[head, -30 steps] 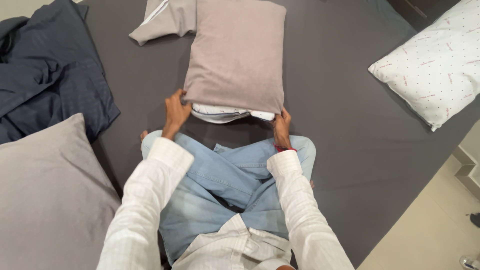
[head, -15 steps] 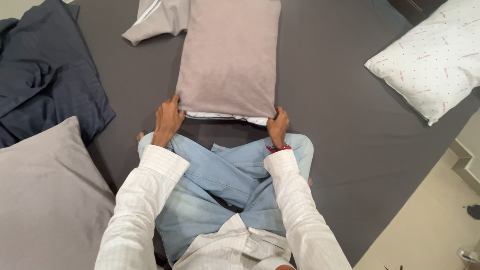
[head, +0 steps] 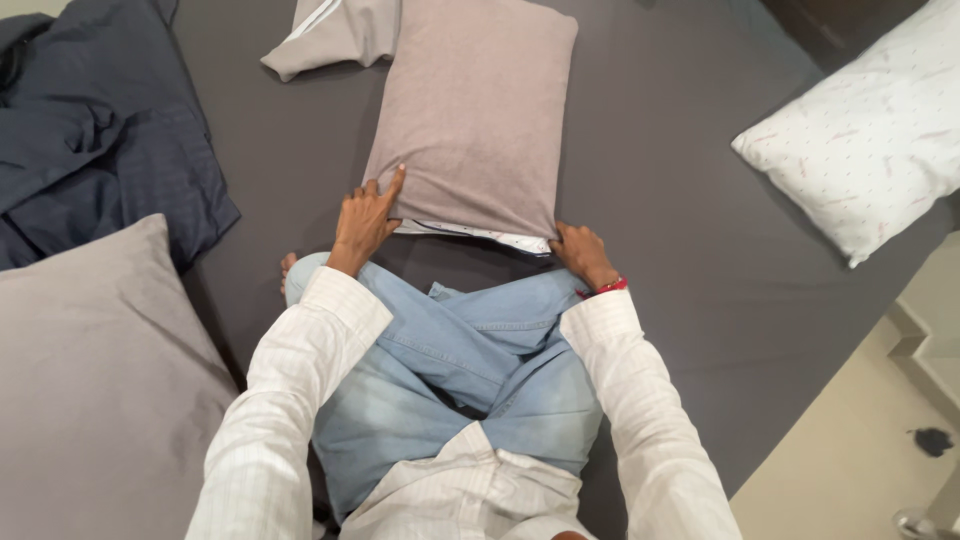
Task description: The person pulls a pillowcase over a pillow and smooths the fabric by hand while sitting on a bed.
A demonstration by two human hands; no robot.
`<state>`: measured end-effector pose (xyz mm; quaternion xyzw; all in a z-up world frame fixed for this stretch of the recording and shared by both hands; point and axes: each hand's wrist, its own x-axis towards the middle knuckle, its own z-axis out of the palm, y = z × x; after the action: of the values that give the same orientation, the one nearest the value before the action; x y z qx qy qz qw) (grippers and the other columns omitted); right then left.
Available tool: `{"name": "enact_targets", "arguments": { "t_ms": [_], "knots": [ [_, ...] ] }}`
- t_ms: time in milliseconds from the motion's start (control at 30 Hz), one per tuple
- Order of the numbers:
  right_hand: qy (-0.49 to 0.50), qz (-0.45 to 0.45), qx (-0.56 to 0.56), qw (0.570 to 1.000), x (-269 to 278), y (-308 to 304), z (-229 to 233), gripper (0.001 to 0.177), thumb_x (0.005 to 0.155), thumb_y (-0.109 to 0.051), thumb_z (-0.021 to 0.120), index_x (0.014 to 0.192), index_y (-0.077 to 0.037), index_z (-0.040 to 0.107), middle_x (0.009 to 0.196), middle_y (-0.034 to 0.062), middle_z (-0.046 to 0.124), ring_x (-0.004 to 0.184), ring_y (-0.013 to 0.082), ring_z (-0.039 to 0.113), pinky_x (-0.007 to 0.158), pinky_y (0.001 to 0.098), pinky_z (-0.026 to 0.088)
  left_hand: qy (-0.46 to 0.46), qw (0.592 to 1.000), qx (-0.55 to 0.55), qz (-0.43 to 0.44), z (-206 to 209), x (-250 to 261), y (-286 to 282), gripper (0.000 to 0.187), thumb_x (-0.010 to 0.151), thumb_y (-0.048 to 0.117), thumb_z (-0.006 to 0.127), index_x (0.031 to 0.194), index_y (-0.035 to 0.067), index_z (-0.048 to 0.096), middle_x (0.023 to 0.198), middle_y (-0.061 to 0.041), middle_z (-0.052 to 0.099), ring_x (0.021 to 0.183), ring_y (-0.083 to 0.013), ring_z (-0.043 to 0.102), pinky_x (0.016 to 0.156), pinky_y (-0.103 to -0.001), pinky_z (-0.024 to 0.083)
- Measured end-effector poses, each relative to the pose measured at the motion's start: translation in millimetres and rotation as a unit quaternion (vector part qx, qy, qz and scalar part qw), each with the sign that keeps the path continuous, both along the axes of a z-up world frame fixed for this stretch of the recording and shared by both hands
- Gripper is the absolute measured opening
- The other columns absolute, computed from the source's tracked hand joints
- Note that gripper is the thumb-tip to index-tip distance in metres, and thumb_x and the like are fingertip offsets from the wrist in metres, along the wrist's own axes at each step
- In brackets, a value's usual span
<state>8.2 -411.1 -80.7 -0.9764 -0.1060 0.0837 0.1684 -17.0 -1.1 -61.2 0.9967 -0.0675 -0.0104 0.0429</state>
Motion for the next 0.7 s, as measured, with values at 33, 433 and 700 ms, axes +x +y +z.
{"name": "enact_targets", "arguments": {
  "t_ms": [33,433,700],
  "knots": [
    [0.002,0.02,0.0,1.0,3.7,-2.9,6.5,0.041,0.089,-0.026,0.073,0.122,-0.005,0.063,0.093,0.0312,0.07,0.092,0.051,0.066,0.08,0.0579,0.052,-0.007,1.0,0.0,0.011,-1.2,2.5,-0.5,0.107,0.088,0.044,0.08,0.173,0.022,0.021,0.128,-0.02,0.057,0.11,-0.0368,0.06,0.097,-0.05,0.049],
    [-0.024,-0.025,0.286,0.957,-18.1,3.5,5.2,0.043,0.079,-0.004,0.074,0.119,0.004,0.061,0.081,0.0193,0.073,0.071,0.0248,0.073,0.065,0.0371,0.057,-0.186,0.942,-0.091,-0.263,34.5,-14.3,-135.3,0.092,0.071,0.037,0.084,0.148,0.006,0.046,0.155,-0.019,0.041,0.146,-0.0351,0.035,0.119,-0.055,0.025],
    [-0.096,-0.009,0.28,0.955,-15.3,-1.0,-13.0,0.056,0.079,0.002,0.071,0.134,0.004,0.059,0.101,0.0198,0.071,0.075,0.0224,0.068,0.069,0.0355,0.055,-0.192,0.925,-0.07,-0.319,-10.4,44.8,-226.9,0.038,0.077,0.028,0.078,0.108,0.008,0.069,0.111,-0.008,0.064,0.112,-0.0262,0.058,0.098,-0.047,0.045]
  ]
}}
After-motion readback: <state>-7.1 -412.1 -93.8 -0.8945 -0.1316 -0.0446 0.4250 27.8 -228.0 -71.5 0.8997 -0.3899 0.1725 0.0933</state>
